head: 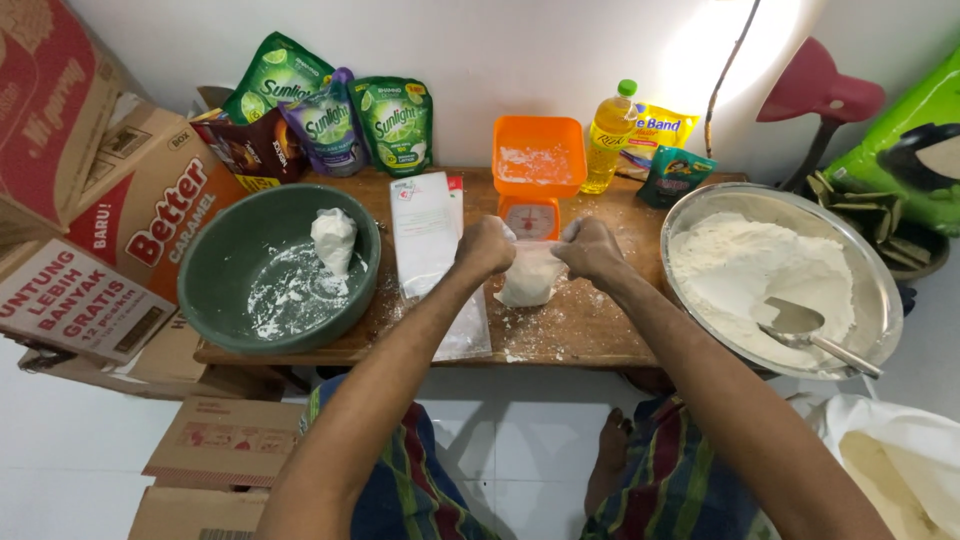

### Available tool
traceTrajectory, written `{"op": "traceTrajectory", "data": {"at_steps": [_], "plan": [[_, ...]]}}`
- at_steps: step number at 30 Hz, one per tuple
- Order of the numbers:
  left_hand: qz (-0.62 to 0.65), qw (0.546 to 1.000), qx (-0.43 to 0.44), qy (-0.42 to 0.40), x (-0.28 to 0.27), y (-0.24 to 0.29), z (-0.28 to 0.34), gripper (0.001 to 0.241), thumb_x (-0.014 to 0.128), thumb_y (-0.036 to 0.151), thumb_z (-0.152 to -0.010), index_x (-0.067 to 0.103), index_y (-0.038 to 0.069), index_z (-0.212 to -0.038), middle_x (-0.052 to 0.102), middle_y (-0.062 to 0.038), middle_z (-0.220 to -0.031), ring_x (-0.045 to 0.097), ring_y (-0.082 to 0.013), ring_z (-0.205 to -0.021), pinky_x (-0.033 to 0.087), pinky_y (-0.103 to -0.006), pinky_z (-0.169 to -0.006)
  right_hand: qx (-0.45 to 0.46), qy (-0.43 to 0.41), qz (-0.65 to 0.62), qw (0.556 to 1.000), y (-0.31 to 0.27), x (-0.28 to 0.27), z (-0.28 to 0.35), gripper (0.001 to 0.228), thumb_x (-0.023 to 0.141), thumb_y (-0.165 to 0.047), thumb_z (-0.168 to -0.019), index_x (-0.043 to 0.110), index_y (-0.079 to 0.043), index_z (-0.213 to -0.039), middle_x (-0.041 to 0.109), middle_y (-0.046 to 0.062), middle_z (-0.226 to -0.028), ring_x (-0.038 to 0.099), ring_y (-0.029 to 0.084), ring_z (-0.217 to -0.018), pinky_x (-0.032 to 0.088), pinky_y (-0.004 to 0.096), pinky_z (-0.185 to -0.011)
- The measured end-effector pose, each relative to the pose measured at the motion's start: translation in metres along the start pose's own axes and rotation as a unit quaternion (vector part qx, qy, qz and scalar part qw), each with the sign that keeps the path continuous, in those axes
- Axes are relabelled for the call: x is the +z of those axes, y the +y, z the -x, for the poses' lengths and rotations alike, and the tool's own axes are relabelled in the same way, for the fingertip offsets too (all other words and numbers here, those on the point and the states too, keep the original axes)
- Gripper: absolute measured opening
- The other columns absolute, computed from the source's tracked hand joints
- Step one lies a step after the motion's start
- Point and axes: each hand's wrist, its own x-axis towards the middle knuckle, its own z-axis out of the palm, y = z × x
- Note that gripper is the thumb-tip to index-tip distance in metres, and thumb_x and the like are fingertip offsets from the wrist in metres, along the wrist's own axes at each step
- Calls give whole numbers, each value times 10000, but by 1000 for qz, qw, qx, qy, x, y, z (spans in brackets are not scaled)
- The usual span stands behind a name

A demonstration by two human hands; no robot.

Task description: Measuring and mixing flour using a bowl and a scale

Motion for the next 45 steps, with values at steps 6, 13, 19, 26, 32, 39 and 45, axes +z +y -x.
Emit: {"op": "traceTrajectory", "data": {"at_steps": [6,13,19,26,32,39,45], "plan": [[35,999,12,-6,6,4,-2,316,699,135,-858,736,47,-1159,733,-242,-1133,688,-445,-1151,573,-539,-977,-5,-3,-26,1000,3,6,1,190,823,-121,-783,677,0,-798,578,157,-586,611,268,-408,517,334,-350],[87,996,23,-2,-11,9,9,311,660,145,-875,759,103,-1167,735,-218,-1192,677,-421,-1193,556,-518,-1012,-10,10,9,1000,-22,-11,13,195,810,-120,-762,656,-23,-833,595,176,-616,649,299,-431,560,373,-368],[44,999,19,1,-24,18,29,337,664,173,-838,753,108,-1157,727,-190,-1188,686,-394,-1178,567,-518,-998,-2,8,62,998,-36,-12,23,76,704,-130,-797,689,-57,-783,645,165,-590,679,286,-427,584,377,-378],[47,999,23,14,-23,21,23,331,635,133,-826,740,79,-1136,700,-196,-1193,679,-398,-1182,572,-511,-993,19,-14,-103,994,-35,-13,22,275,765,-31,-768,564,47,-939,565,153,-636,666,266,-460,621,355,-459],[74,997,28,21,-3,3,-4,293,679,143,-815,778,96,-1087,717,-194,-1128,703,-412,-1129,588,-507,-945,-47,31,-4,998,-37,-30,39,224,837,-49,-744,707,-19,-925,613,97,-648,579,179,-518,486,293,-535],[81,996,0,25,-24,26,13,313,618,124,-856,727,-9,-1117,685,-253,-1196,685,-417,-1167,575,-511,-972,-118,50,96,987,-57,-40,40,237,839,-124,-681,793,-140,-912,531,19,-672,613,193,-661,512,309,-670],[86,994,50,50,-40,31,24,271,624,109,-799,782,104,-1020,715,-209,-1157,703,-415,-1122,599,-515,-927,-96,58,138,984,-63,-35,35,199,804,-132,-723,808,-197,-911,608,5,-671,683,214,-730,558,356,-740]]}}
